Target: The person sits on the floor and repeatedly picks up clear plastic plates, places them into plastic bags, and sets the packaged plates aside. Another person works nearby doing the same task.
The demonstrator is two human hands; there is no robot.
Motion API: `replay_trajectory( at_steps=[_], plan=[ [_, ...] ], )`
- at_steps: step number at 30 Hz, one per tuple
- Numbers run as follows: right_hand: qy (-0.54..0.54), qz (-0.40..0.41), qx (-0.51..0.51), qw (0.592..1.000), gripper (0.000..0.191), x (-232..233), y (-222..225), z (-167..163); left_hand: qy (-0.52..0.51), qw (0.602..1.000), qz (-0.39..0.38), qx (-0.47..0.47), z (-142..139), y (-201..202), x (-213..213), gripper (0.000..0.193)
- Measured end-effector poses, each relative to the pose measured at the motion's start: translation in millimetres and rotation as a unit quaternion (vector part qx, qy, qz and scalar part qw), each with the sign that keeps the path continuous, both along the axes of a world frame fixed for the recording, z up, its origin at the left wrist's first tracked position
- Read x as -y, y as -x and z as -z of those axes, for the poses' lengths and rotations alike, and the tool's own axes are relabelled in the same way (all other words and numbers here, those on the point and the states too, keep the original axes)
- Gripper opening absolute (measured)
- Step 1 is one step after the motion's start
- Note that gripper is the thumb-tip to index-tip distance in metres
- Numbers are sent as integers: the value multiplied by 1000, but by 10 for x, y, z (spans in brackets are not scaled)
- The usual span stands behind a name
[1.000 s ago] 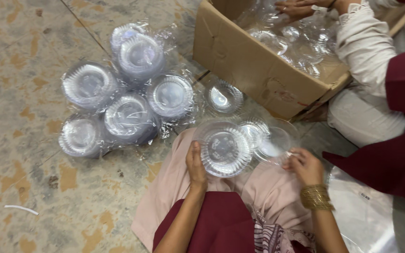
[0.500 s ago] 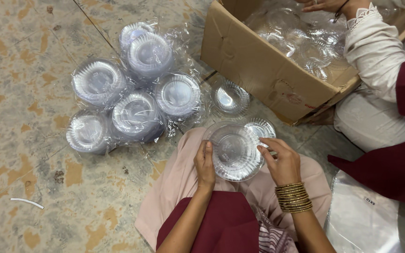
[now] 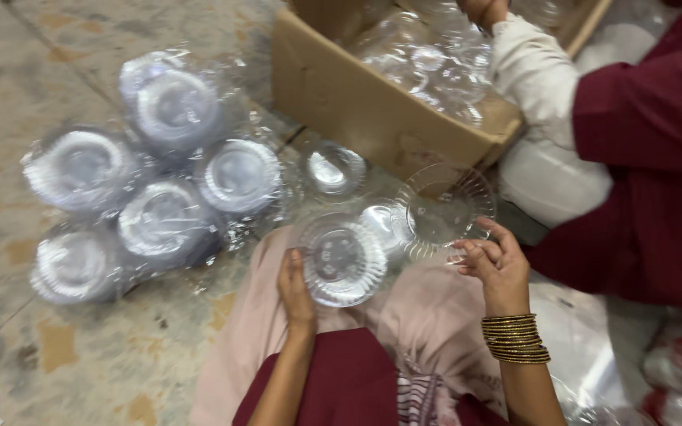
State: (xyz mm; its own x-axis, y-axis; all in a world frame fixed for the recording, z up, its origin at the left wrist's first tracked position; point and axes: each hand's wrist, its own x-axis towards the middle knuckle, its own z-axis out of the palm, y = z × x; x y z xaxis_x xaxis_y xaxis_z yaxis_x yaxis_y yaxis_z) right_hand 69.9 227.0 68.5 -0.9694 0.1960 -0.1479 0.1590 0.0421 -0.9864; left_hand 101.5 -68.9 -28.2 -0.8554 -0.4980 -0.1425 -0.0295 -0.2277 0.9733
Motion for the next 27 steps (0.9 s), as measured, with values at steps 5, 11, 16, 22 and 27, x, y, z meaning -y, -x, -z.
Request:
replay_trajectory(
  at_steps=[5, 11, 16, 22, 27],
  plan=[
    [-14, 66, -60, 996, 34, -296, -120, -183, -24, 999, 19, -10, -124, -10, 1, 54],
    [-194, 126, -235, 944, 17, -570, -355, 76, -56, 998, 18, -26, -129, -13, 2, 49],
    [-599, 80, -87, 792, 24, -703, -567, 380, -56, 998, -1, -35, -116, -4, 0, 49],
    [-390, 38, -85, 916, 19, -638, -420, 584, -63, 998, -12, -19, -129, 26, -15, 52],
    [-92, -15, 134, 987, 35, -211, 130, 793, -12, 999, -8, -48, -67, 10, -14, 49]
  ],
)
